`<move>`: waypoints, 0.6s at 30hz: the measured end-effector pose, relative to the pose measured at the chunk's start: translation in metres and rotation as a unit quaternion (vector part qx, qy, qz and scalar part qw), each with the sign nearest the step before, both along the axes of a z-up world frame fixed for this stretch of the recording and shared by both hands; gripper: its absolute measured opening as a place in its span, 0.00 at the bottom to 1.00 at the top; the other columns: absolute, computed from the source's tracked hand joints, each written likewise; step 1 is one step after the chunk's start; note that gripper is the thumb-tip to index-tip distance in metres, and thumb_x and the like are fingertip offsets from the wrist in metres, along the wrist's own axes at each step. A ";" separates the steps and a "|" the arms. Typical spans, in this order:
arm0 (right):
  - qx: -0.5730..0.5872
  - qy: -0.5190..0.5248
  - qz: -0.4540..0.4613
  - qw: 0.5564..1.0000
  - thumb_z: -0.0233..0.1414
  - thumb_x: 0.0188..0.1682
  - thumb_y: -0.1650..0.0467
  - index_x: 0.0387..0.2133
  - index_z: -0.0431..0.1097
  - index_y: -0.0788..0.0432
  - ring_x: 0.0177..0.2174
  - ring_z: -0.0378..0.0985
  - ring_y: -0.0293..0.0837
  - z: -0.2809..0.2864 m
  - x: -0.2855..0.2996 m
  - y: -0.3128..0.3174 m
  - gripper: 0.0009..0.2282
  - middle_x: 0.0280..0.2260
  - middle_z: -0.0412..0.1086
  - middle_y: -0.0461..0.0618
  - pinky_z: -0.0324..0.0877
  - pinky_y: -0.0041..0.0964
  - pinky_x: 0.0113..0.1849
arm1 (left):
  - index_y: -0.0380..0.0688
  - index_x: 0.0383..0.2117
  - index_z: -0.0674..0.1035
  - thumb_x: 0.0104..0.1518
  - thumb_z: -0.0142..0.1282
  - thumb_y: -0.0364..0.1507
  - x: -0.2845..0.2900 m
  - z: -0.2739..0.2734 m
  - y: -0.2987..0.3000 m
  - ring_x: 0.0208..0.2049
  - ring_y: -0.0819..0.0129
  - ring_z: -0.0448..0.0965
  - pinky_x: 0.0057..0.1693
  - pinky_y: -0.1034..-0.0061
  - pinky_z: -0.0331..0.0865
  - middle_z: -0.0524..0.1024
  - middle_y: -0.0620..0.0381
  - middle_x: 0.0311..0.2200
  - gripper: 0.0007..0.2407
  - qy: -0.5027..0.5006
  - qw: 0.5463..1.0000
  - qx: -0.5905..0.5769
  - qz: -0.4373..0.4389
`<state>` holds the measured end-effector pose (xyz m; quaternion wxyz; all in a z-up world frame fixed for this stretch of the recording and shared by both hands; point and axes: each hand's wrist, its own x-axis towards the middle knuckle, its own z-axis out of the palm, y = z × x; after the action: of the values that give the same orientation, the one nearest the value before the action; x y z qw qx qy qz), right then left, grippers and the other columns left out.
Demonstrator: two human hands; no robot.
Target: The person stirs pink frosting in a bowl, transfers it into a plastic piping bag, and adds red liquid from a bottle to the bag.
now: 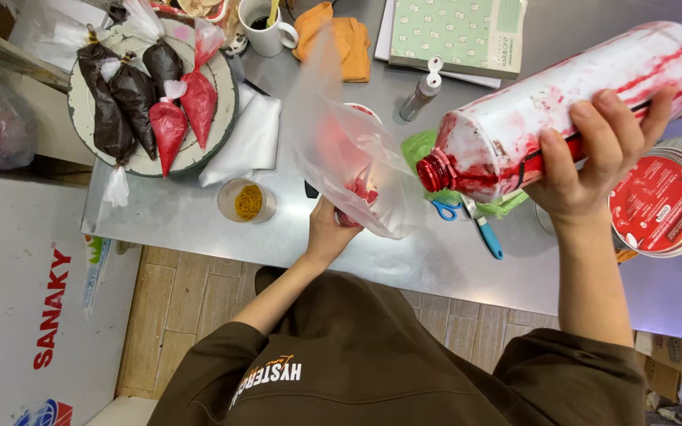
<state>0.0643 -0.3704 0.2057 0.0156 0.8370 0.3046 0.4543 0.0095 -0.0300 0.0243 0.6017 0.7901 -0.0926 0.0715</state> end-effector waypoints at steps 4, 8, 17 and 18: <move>-0.023 0.001 0.009 1.000 0.63 0.55 0.62 0.54 0.66 0.51 0.58 0.68 0.59 0.013 -0.001 -0.002 0.18 0.54 0.65 0.56 0.50 0.78 0.62 | 0.40 0.50 0.74 0.44 0.75 0.27 0.003 0.017 -0.004 0.42 0.59 0.84 0.46 0.70 0.77 0.80 0.50 0.43 0.26 -0.009 1.000 -0.012 0.006; -0.044 -0.001 0.013 0.999 0.63 0.56 0.62 0.55 0.67 0.50 0.58 0.68 0.59 0.021 0.002 0.000 0.18 0.55 0.65 0.56 0.51 0.78 0.61 | 0.40 0.49 0.73 0.43 0.76 0.28 0.006 0.026 -0.009 0.41 0.58 0.83 0.46 0.68 0.77 0.79 0.50 0.42 0.27 -0.004 1.000 -0.011 0.012; -0.102 -0.011 0.018 0.995 0.64 0.56 0.64 0.54 0.71 0.48 0.56 0.70 0.56 0.038 0.008 0.006 0.16 0.53 0.67 0.53 0.54 0.77 0.60 | 0.40 0.48 0.73 0.44 0.76 0.29 0.011 0.022 -0.014 0.44 0.52 0.82 0.48 0.66 0.76 0.77 0.49 0.42 0.25 -0.061 0.998 0.008 0.004; -0.107 -0.015 0.023 0.994 0.64 0.55 0.64 0.54 0.71 0.47 0.56 0.70 0.56 0.039 0.008 0.007 0.16 0.53 0.67 0.53 0.55 0.77 0.60 | 0.40 0.48 0.73 0.44 0.76 0.29 0.011 0.021 -0.014 0.44 0.52 0.81 0.48 0.65 0.76 0.77 0.48 0.42 0.25 -0.066 0.998 0.011 0.005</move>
<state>0.0725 -0.3637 0.2444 0.0994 0.8163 0.3703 0.4321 0.0201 -0.0437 0.0453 0.5848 0.7909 -0.1294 0.1252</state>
